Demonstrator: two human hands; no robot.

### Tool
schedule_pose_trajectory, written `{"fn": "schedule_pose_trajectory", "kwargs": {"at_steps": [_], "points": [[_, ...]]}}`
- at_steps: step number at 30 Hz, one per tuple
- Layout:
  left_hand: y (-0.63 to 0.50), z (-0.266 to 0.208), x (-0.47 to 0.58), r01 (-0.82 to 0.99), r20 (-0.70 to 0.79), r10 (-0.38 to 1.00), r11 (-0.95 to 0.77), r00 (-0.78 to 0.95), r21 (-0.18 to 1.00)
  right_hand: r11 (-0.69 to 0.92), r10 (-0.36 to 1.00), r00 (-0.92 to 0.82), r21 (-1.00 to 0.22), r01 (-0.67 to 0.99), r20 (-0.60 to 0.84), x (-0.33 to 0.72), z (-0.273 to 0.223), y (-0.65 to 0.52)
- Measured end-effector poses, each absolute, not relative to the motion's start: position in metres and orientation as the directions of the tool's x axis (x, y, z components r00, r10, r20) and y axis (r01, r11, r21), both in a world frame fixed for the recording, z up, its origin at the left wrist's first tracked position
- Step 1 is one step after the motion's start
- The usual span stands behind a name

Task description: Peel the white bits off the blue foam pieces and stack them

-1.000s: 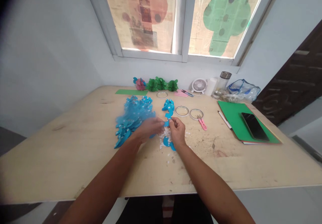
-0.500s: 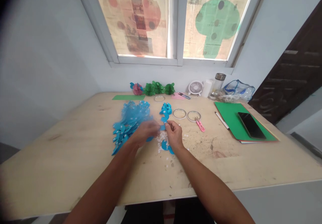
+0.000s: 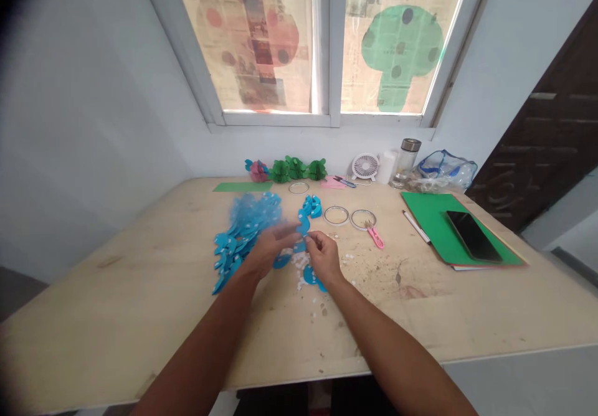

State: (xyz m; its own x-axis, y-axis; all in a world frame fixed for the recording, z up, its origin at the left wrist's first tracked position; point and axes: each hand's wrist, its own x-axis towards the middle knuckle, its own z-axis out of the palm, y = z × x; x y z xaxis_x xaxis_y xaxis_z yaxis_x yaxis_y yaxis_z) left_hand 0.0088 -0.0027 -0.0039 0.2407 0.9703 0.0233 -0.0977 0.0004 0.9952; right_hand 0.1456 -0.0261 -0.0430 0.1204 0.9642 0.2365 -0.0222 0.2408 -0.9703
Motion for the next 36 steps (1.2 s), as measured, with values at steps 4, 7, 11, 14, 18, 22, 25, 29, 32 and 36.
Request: {"fn": "schedule_pose_trajectory", "kwargs": {"at_steps": [4, 7, 11, 14, 18, 22, 25, 29, 32, 36], "points": [[-0.0015, -0.0079, 0.0151, -0.122, 0.076, 0.974, -0.051, 0.212, 0.991, 0.248, 0.968, 0.024, -0.967, 0.049, 0.249, 0.1438, -0.0468, -0.0273], [-0.001, -0.0083, 0.0157, -0.158, 0.057, 0.986, -0.033, 0.155, 0.987, 0.257, 0.966, -0.017, -0.959, 0.119, 0.257, 0.1431, -0.047, -0.0289], [-0.0014, -0.0081, 0.0162, -0.209, 0.038, 0.991, -0.01, 0.128, 0.978, 0.264, 0.965, -0.052, -0.951, 0.16, 0.259, 0.1431, -0.0442, -0.0308], [-0.0022, -0.0077, 0.0166, -0.215, 0.016, 0.993, 0.01, 0.118, 0.977, 0.27, 0.963, -0.054, -0.947, 0.174, 0.265, 0.143, -0.0435, -0.0315], [-0.0027, -0.0056, 0.0155, -0.237, -0.031, 0.989, 0.065, 0.143, 0.969, 0.275, 0.961, -0.032, -0.943, 0.186, 0.274, 0.1428, -0.0439, -0.0318], [-0.0034, -0.0033, 0.0135, -0.303, -0.076, 0.982, 0.127, 0.174, 0.945, 0.294, 0.955, -0.033, -0.928, 0.23, 0.295, 0.1425, -0.0422, -0.0329], [-0.0042, -0.0026, 0.0129, -0.337, -0.08, 0.985, 0.127, 0.15, 0.933, 0.297, 0.954, -0.037, -0.921, 0.25, 0.297, 0.1419, -0.0405, -0.0339], [-0.0039, -0.003, 0.0128, -0.334, -0.085, 0.984, 0.133, 0.155, 0.933, 0.298, 0.954, -0.045, -0.918, 0.263, 0.297, 0.1415, -0.0407, -0.0339], [-0.0025, -0.0031, 0.0117, -0.301, -0.08, 0.986, 0.12, 0.143, 0.946, 0.284, 0.958, -0.039, -0.924, 0.255, 0.283, 0.1421, -0.0419, -0.0332], [-0.0006, -0.0036, 0.0089, -0.283, -0.047, 0.99, 0.084, 0.136, 0.955, 0.277, 0.96, -0.04, -0.929, 0.245, 0.276, 0.1429, -0.0424, -0.033]]}}
